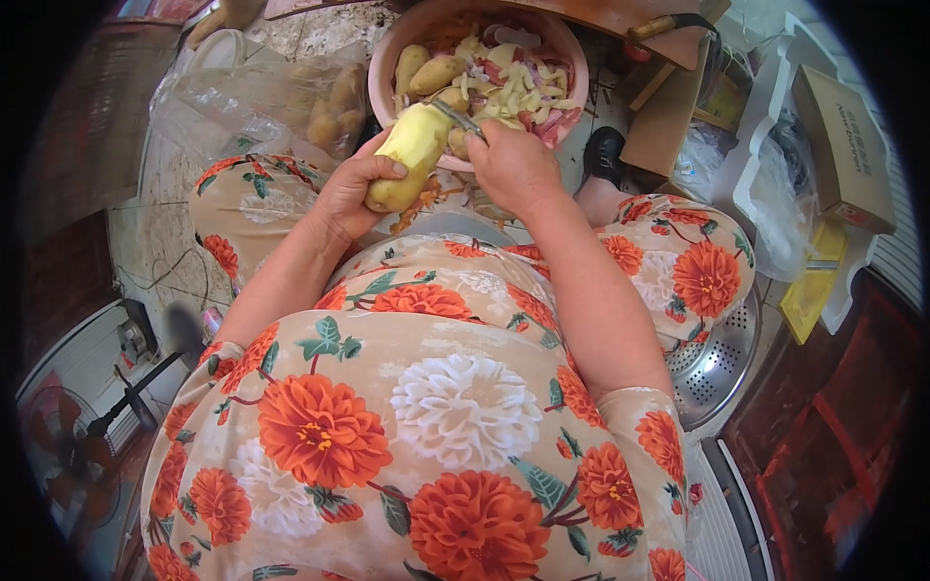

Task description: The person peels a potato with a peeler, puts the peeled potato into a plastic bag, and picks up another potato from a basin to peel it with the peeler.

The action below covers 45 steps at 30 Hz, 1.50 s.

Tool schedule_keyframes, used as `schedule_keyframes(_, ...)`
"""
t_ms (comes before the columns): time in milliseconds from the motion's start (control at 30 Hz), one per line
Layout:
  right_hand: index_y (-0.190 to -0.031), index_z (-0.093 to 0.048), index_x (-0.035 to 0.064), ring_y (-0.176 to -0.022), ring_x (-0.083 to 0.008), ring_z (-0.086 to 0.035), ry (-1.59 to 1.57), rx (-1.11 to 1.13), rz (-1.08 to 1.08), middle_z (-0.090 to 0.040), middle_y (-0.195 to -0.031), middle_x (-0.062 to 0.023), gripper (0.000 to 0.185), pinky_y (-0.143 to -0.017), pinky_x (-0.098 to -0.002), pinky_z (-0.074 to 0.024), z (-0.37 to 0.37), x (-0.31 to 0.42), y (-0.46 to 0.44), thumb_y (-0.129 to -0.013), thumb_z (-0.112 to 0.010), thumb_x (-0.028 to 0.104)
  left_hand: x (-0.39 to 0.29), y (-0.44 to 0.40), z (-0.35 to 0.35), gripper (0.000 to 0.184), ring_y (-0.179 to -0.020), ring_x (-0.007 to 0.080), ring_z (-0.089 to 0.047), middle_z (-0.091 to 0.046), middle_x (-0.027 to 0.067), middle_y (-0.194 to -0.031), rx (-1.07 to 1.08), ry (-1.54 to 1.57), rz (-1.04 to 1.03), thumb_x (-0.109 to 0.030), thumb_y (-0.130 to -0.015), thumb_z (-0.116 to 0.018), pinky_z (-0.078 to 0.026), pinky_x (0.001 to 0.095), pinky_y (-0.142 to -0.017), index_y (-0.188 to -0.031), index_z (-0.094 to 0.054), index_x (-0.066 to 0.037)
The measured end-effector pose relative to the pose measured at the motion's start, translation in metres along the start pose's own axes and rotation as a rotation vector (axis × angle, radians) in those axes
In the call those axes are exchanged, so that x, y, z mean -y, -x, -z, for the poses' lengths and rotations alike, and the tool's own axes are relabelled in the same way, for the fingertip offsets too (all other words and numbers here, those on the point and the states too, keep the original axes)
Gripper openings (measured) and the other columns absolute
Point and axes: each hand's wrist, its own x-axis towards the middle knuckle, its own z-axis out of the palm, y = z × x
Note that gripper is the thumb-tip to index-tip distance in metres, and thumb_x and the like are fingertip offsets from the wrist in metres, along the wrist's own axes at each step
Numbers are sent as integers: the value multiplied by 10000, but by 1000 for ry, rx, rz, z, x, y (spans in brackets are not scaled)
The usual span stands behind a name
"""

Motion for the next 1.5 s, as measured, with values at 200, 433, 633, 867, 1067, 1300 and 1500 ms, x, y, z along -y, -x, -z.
schedule_keyframes(200, -979, -621, 64, -828, -387, -657, -66, 37, 162, -680, -874, -195, 302, -748, -501, -509, -10, 17, 21, -953, -487, 334, -4, 2, -1, 711, -956, 310, -652, -565, 154, -1207, 11, 142, 44, -87, -766, -614, -579, 393, -714, -1433, -369, -119)
schedule_keyframes(433, -998, -619, 26, -888, -406, -650, 93, -131, -168, -679, -936, -227, 345, -795, -500, -505, -18, -45, -26, -957, -471, 335, -5, 15, -10, 702, -961, 306, -660, -570, 183, -1171, 171, 55, 12, -132, -740, -629, -574, 352, -626, -1398, -392, -71)
schedule_keyframes(633, -998, -605, 47, -864, -404, -642, -136, -84, 60, -669, -888, -224, 320, -767, -506, -494, -9, 0, 7, -957, -486, 341, -3, 5, 4, 567, -949, 303, -670, -625, 181, -1118, 54, 288, 144, -177, -804, -599, -585, 359, -689, -1326, -464, -1)
schedule_keyframes(867, -987, -611, 53, -859, -407, -638, -112, -19, 70, -663, -882, -227, 315, -769, -509, -489, -10, 1, 10, -953, -487, 341, 0, 7, 6, 630, -1015, 342, -662, -605, 234, -1153, 109, 365, 160, -210, -792, -616, -622, 347, -685, -1334, -439, 57)
schedule_keyframes(1067, -944, -623, -7, -905, -432, -622, -187, -144, -153, -651, -910, -262, 400, -834, -515, -475, -30, -47, -30, -929, -491, 371, -3, 10, -4, 792, -958, 345, -664, -555, 225, -1236, 423, 294, 100, -216, -771, -651, -603, 356, -595, -1473, -307, -93)
schedule_keyframes(1300, -936, -607, 17, -439, -92, -513, -1186, 54, -254, -593, -686, -46, 319, -403, -245, -385, -13, 4, 0, -977, -511, 319, -6, 9, -24, 914, -1074, 290, -625, -545, 148, -1300, 202, -93, -162, -257, -712, -804, -545, 400, -882, -1475, -331, -87)
schedule_keyframes(1500, -963, -605, 39, -475, -124, -531, -888, -42, -65, -616, -702, -45, 253, -443, -260, -408, -16, 11, 7, -1002, -491, 261, -4, 5, -22, 964, -1055, 179, -599, -607, 69, -1199, 114, -578, -268, -115, -571, -885, -458, 324, -963, -1411, -414, -73)
